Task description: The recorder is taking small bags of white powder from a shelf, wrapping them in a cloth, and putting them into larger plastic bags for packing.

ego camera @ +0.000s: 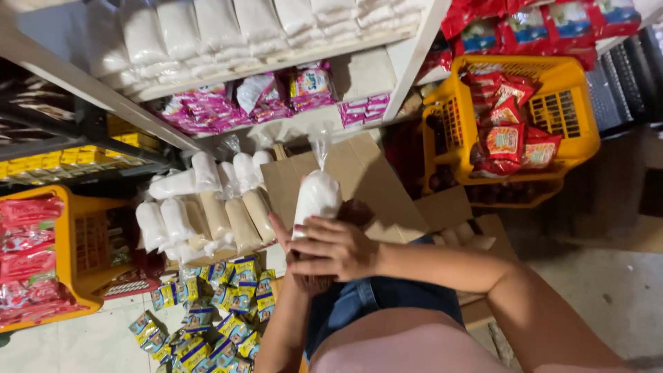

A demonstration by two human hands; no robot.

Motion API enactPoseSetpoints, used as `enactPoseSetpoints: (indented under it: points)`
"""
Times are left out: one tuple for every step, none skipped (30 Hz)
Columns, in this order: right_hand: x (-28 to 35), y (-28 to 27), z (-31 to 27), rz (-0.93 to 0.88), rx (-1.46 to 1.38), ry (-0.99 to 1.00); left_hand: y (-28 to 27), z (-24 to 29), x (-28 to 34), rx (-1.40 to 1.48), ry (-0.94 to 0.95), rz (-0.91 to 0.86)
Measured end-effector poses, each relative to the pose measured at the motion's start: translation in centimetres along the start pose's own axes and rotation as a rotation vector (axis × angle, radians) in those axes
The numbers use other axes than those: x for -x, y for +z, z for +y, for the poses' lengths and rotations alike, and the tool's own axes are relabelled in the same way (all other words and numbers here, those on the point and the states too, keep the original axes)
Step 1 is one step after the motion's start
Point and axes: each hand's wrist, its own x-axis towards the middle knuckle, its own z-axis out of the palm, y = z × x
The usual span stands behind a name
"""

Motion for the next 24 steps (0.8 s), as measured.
enactPoseSetpoints:
  points:
    - [-0.2,-0.3,0.1,-0.016,-0.048,-0.050,0.8,-0.1,-0.1,-0.062,-0.007,0.057]
    - [-0.5,-0.7,0.5,-0.031,-0.090,-0.108,1.7,-0.2,-0.6,-0.126,-0.013,0.104]
    - [-1.2,-1.3,1.4,-0.033,-0.088,-0.108,1.8,-0.4,-0.8,-0.124,-0.014,0.102]
    - [-1.9,-1.7,2.2,0.034,0.019,-0.045,1.9,-0.4,-0.8,-0.180,0.008,0.176]
    - [-2.6,-2.2,3.0,0.100,0.125,0.020,2.1,-0.4,-0.7,-0.235,0.029,0.250]
    - [-2.9,-2.4,4.1,0.101,0.124,0.021,1.6,-0.5,-0.6,-0.237,0.028,0.252]
    - [-3.2,-2.6,5.1,0.157,0.095,0.121,1.0,-0.5,-0.4,-0.056,0.027,0.233]
    - [-3.5,-2.8,6.2,0.212,0.066,0.219,0.5,-0.6,-0.4,0.125,0.027,0.210]
    - [-2.9,-2.8,6.6,0.213,0.067,0.219,0.4,-0.7,-0.2,0.125,0.026,0.210]
    - [-2.4,-2.8,6.9,0.284,-0.061,0.390,0.5,-0.6,-0.1,0.181,0.002,0.238]
    - [-1.9,-2.8,7.3,0.354,-0.191,0.559,0.5,-0.5,0.0,0.238,-0.022,0.267]
    - [-1.7,-2.5,7.2,0.363,-0.193,0.560,0.6,-0.2,-0.1,0.230,-0.025,0.268]
    - [-1.4,-2.1,7.1,0.435,-0.326,0.506,0.6,0.1,-0.2,0.141,0.020,0.276]
    - [-0.8,-1.7,6.7,0.497,-0.464,0.459,0.6,0.0,0.1,0.060,0.068,0.294]
    - [-0.6,-1.6,5.2,0.498,-0.470,0.467,-0.2,0.4,0.5,0.059,0.069,0.304]
    - [-0.4,-1.6,3.8,0.427,-0.441,0.283,-1.1,0.6,0.7,0.068,0.041,0.187]
    - [-0.2,-1.6,2.3,0.354,-0.410,0.100,-2.0,0.9,0.9,0.078,0.013,0.070]
    - [-0.3,-1.4,1.3,0.356,-0.404,0.095,-1.0,0.8,0.5,0.077,0.010,0.062]
    - [-0.4,-1.3,0.3,0.188,-0.277,0.011,0.1,0.8,0.1,0.015,-0.008,0.293]
    - [-0.4,-1.0,-0.9,0.021,-0.153,-0.071,1.1,0.7,-0.1,-0.047,-0.023,0.527]
    - [-0.1,-0.3,-0.7,0.022,-0.149,-0.073,2.0,0.4,-0.5,-0.049,-0.024,0.522]
    - [0.4,0.5,-0.6,-0.004,-0.100,-0.088,2.9,0.1,-0.7,-0.180,0.003,0.437]
    - [0.8,1.3,-0.6,-0.030,-0.052,-0.102,3.8,-0.2,-1.0,-0.310,0.029,0.350]
    - [0.4,0.9,0.2,-0.030,-0.047,-0.104,3.3,-0.2,-0.8,-0.310,0.028,0.344]
